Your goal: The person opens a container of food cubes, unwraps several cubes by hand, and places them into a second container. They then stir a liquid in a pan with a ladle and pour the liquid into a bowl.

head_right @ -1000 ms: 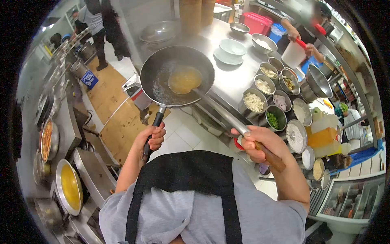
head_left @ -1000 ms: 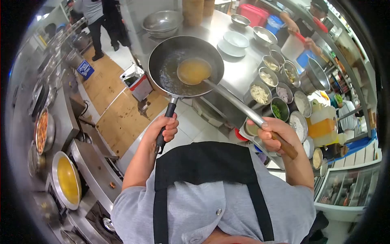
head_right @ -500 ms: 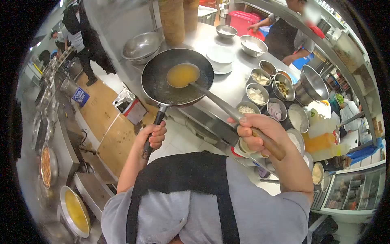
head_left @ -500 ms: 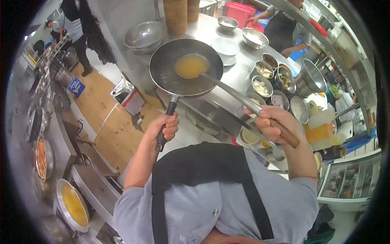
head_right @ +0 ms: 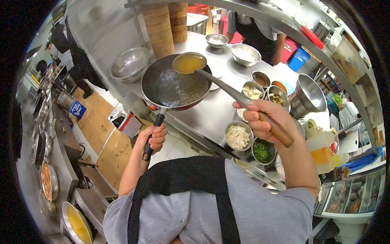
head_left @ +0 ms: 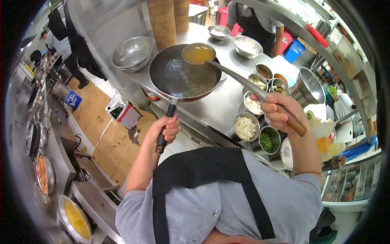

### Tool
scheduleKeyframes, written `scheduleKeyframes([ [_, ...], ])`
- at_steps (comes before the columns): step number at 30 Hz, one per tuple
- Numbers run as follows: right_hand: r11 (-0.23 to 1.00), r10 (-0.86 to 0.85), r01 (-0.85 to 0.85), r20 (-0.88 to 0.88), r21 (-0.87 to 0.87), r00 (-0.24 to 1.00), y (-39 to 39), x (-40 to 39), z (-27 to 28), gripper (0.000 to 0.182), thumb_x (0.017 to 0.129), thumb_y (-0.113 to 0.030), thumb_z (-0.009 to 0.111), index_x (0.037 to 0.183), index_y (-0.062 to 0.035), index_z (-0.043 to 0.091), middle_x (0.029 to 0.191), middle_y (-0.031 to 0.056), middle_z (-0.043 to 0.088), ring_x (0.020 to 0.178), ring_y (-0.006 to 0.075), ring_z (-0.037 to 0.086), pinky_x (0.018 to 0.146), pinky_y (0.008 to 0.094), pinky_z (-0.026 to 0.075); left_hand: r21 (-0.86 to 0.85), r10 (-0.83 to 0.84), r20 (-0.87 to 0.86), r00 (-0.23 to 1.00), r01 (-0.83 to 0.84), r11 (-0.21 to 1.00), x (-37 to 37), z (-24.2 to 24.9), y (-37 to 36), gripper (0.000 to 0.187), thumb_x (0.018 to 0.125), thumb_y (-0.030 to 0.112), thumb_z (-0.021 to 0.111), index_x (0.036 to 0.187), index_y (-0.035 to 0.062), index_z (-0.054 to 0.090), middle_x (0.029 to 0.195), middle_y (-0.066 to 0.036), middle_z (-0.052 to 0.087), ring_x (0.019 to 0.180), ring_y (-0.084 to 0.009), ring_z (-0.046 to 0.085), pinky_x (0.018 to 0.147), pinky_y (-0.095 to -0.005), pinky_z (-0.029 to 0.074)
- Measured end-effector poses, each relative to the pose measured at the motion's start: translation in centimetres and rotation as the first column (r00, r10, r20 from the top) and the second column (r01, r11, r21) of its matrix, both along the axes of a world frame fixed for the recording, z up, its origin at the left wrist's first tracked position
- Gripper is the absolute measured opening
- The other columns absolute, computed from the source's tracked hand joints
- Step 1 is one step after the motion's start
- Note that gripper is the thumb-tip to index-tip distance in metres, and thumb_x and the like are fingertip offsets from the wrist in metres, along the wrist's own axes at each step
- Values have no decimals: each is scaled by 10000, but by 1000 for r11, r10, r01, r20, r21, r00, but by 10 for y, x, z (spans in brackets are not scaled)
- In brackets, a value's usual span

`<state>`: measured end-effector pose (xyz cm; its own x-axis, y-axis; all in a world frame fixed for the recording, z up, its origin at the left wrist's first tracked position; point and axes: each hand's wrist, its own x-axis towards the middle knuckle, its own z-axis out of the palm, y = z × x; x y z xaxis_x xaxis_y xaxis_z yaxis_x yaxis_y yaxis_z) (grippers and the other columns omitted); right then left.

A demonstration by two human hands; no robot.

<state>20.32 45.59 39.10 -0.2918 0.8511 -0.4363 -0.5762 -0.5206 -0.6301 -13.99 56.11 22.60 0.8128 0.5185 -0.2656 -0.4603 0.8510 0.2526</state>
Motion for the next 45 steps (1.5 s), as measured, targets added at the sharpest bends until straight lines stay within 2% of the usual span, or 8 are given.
scheduleKeyframes([
  [4,998,-41,40,30,38,999,12,12,5,334,918,-142,424,1174,72,415,659,-4,436,391,19,388,281,149,311,-30,18,11,1000,-17,999,5,-3,5,93,886,76,476,964,27,458,621,18,369,406,-40,353,319,-198,342],
  [5,998,-38,41,-61,49,997,17,21,-1,398,929,-129,395,1237,116,338,689,26,434,401,44,398,278,169,291,-20,17,8,1000,-17,1000,4,-5,5,90,887,82,483,964,38,468,618,22,374,415,-41,355,325,-195,331],
  [8,994,-96,96,3,60,995,28,33,-11,390,932,-126,389,1232,119,340,683,23,432,400,44,392,285,166,290,5,22,-1,1000,-22,1000,2,-8,5,83,888,95,497,963,60,487,616,28,384,429,-44,359,335,-189,309],
  [12,993,-79,69,107,91,991,44,47,-30,305,915,-129,434,1150,66,427,661,-10,446,410,21,368,314,162,275,27,43,-22,999,-43,999,0,-6,1,87,888,94,495,965,58,477,618,26,377,424,-42,357,332,-191,314],
  [24,997,-74,70,187,29,980,78,66,-104,262,891,-128,484,1099,25,438,661,-13,480,429,33,383,334,183,270,87,147,-99,984,-138,987,-17,5,-10,127,862,99,512,953,57,433,603,23,361,400,-38,337,310,-189,312],
  [36,998,-63,60,417,20,907,80,54,-121,230,876,-138,494,1041,21,479,636,-12,476,410,47,385,336,197,281,99,173,-116,978,-162,982,-21,8,-17,122,863,94,511,950,51,436,615,14,374,410,-45,356,314,-192,324],
  [39,994,-109,71,580,87,807,75,45,-120,172,832,-178,571,731,-69,485,619,-1,513,419,47,444,360,204,341,87,173,-111,979,-164,983,-22,5,-17,120,865,87,508,955,48,439,617,10,377,415,-49,363,316,-194,329],
  [45,982,-77,-119,885,147,460,78,48,-140,228,795,-173,587,893,24,528,687,62,554,484,137,523,419,272,427,79,161,-106,981,-153,985,-20,-1,-14,116,871,86,506,958,47,441,623,11,377,425,-47,367,319,-192,330],
])
